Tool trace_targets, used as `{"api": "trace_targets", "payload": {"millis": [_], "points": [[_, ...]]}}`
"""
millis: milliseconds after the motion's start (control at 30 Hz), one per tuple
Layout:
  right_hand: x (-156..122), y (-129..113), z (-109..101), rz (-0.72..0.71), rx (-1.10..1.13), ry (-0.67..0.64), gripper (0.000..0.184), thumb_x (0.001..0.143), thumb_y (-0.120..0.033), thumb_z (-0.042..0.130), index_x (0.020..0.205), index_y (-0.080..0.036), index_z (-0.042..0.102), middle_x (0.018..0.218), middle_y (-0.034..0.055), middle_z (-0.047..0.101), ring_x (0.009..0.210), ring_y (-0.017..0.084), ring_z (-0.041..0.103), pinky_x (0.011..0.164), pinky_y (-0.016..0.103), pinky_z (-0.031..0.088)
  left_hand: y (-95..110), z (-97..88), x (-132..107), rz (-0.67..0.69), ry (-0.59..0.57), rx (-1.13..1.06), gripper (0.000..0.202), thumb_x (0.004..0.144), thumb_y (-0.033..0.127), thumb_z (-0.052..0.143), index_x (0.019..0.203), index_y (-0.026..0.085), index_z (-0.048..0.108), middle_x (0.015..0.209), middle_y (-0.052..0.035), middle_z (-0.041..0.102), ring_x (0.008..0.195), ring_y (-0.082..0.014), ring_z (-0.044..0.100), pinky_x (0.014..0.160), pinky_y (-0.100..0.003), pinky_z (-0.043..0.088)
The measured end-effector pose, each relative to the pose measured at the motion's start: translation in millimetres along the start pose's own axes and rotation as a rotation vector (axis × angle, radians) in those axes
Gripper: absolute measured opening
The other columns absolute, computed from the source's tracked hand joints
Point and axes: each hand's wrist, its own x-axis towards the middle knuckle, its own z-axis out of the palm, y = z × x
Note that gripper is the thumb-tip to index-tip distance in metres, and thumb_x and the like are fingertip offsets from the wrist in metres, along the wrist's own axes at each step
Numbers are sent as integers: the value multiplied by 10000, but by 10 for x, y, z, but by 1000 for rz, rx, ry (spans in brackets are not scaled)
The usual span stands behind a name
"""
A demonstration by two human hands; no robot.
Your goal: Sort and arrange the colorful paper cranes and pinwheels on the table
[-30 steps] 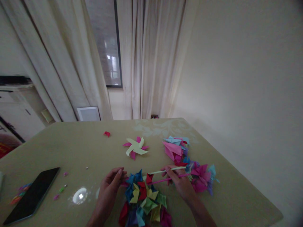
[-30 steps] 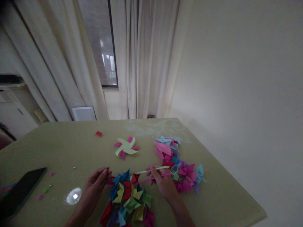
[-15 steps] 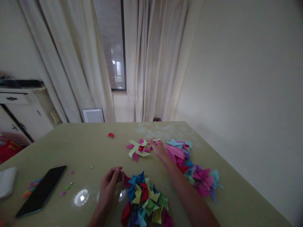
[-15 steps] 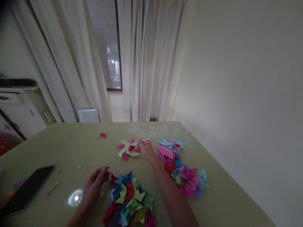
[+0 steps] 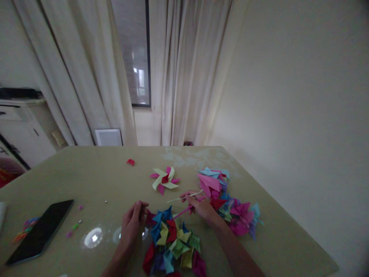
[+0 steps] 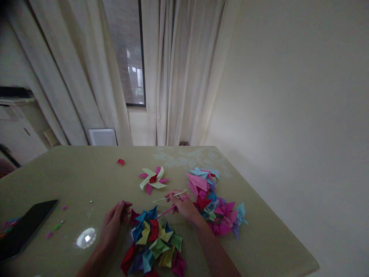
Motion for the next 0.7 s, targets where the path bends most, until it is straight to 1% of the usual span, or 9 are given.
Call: {"api": "trace_targets", "payload": {"millis": [67,133,200,300,400,467,600,700], "points": [[32,38,99,-9,-10,-27,514,897,-706,653,913,-210,791,887,58,760,527,120,580,511,253,479,2,-13,-7,-10,21,-6,757,520,868,843,763,156,763,608,16,576,496,-92,426,419,-209,333],[58,19,143,-30,-20,-32,487,909,-680,662,856,-212,786,836,54,751,530,126,586,508,250,479,-11,-59,18,14,47,-4,753,532,861,837,777,153,769,629,13,585,499,-94,427,419,-216,348],[90,-43,122,-61,-32,-13,480,927,-667,651,848,-215,789,821,52,753,534,132,597,506,251,475,-31,-109,60,38,71,0,748,544,861,825,776,153,767,632,12,582,501,-96,422,415,-219,347],[193,-180,17,-120,-50,59,504,945,-678,620,890,-210,800,841,55,767,540,136,607,509,253,460,-51,-131,100,50,92,-11,745,547,868,814,768,159,755,628,14,570,507,-98,417,412,-215,329],[392,-313,-71,-178,-62,162,553,959,-703,577,924,-198,801,855,64,777,558,143,609,527,260,458,-46,-96,89,34,110,-22,744,553,873,806,780,166,753,632,25,555,506,-97,418,416,-218,332],[565,-368,-81,-198,-67,221,574,952,-716,574,924,-189,799,829,69,777,563,153,609,538,268,466,-38,-79,74,33,115,-13,761,536,886,804,775,165,754,631,24,556,513,-98,425,428,-220,343],[889,-385,10,-190,-62,319,570,958,-698,562,907,-179,794,782,77,767,563,169,618,543,279,480,-48,-103,79,38,122,-3,795,487,907,807,751,159,752,624,15,567,523,-98,425,437,-218,323],[984,-370,99,-167,-45,326,543,961,-672,562,887,-187,793,756,82,756,548,182,628,534,292,490,-77,-138,98,34,112,-20,778,503,892,820,764,162,756,634,15,572,530,-99,426,442,-218,325]]}}
